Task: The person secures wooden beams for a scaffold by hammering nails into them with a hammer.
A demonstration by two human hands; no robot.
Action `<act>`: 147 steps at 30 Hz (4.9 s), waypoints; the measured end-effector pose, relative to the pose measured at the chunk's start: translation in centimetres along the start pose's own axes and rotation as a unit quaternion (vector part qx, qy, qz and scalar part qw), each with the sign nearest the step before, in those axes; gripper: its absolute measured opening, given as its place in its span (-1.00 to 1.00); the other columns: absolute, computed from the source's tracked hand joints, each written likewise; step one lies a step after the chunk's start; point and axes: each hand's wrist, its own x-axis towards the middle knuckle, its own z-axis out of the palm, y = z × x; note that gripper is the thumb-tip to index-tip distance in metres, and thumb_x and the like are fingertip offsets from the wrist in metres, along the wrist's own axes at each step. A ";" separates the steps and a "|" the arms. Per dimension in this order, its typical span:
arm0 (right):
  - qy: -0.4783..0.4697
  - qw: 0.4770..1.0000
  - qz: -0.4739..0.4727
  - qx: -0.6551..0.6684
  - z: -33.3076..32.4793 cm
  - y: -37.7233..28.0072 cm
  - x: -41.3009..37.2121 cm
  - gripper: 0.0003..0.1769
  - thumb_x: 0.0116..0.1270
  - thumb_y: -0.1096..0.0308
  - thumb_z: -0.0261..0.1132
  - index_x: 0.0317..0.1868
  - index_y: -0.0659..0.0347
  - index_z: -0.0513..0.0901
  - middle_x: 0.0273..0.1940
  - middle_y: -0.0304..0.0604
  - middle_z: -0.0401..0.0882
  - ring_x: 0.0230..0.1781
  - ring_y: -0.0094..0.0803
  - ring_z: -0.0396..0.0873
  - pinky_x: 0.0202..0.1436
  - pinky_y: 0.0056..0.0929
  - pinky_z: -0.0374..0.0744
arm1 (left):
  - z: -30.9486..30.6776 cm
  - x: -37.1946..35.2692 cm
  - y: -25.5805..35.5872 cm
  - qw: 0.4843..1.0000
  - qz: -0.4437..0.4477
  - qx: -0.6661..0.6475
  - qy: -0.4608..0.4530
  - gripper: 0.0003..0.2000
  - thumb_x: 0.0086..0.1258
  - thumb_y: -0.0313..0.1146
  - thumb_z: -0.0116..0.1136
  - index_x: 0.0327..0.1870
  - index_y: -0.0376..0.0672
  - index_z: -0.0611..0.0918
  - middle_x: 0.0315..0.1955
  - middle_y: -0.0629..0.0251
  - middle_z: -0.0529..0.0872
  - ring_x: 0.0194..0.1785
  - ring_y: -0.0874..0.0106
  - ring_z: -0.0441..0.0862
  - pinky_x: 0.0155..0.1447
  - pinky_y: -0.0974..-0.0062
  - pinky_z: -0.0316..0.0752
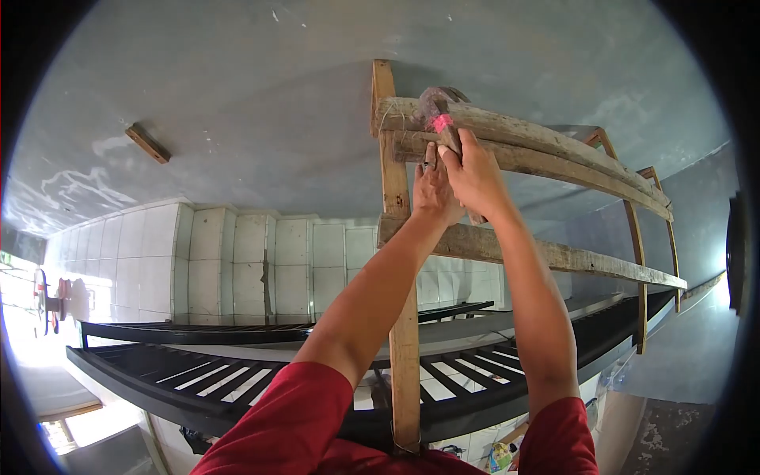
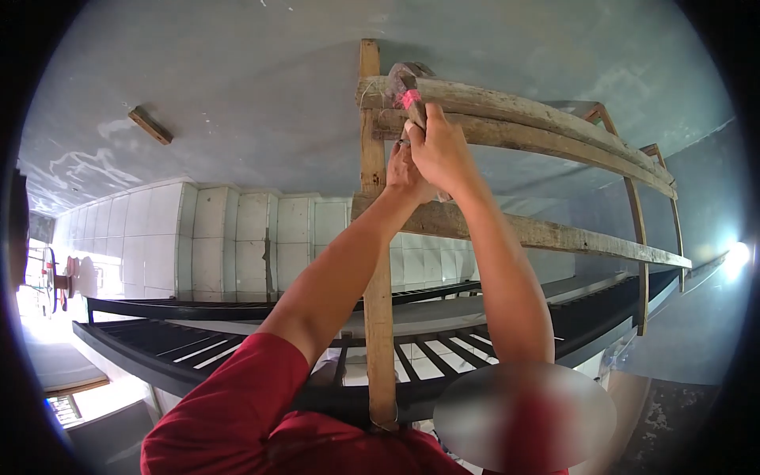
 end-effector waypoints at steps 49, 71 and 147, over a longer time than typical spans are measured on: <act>0.030 0.993 -0.051 -0.101 -0.1 -0.4 1.4 -0.68 0.49 0.16 0.18 -0.06 0.27 0.41 -0.38 0.22 0.64 -0.32 0.31 0.61 -0.25 0.14 0.49 | -0.6 0.0 0.0 0.998 -0.017 -0.059 -0.022 -0.15 0.26 -0.10 0.20 0.60 0.03 0.13 0.61 0.19 0.00 0.65 0.27 -0.04 0.58 0.00 0.03; 0.115 0.979 -0.056 0.157 -3.3 0.3 -4.2 -0.69 0.47 0.22 0.22 -0.08 0.34 0.45 -0.50 0.00 0.57 -0.53 -0.09 0.55 -0.40 -0.19 0.51 | 0.2 -0.4 0.0 0.998 -0.031 -0.046 0.039 -0.04 0.25 -0.08 0.21 0.62 -0.16 -0.03 0.63 0.23 -0.11 0.68 0.30 -0.24 0.63 0.02 -0.06; -0.088 0.984 -0.154 -0.015 -2.6 6.4 2.4 -0.54 0.50 0.04 0.15 0.14 0.26 0.47 -0.34 0.18 0.66 -0.37 0.11 0.64 -0.25 -0.05 0.56 | 3.6 1.9 4.7 0.991 -0.104 0.060 0.057 -0.10 0.31 0.16 0.11 0.59 -0.13 0.11 0.60 0.17 0.06 0.66 0.21 -0.11 0.67 0.11 -0.19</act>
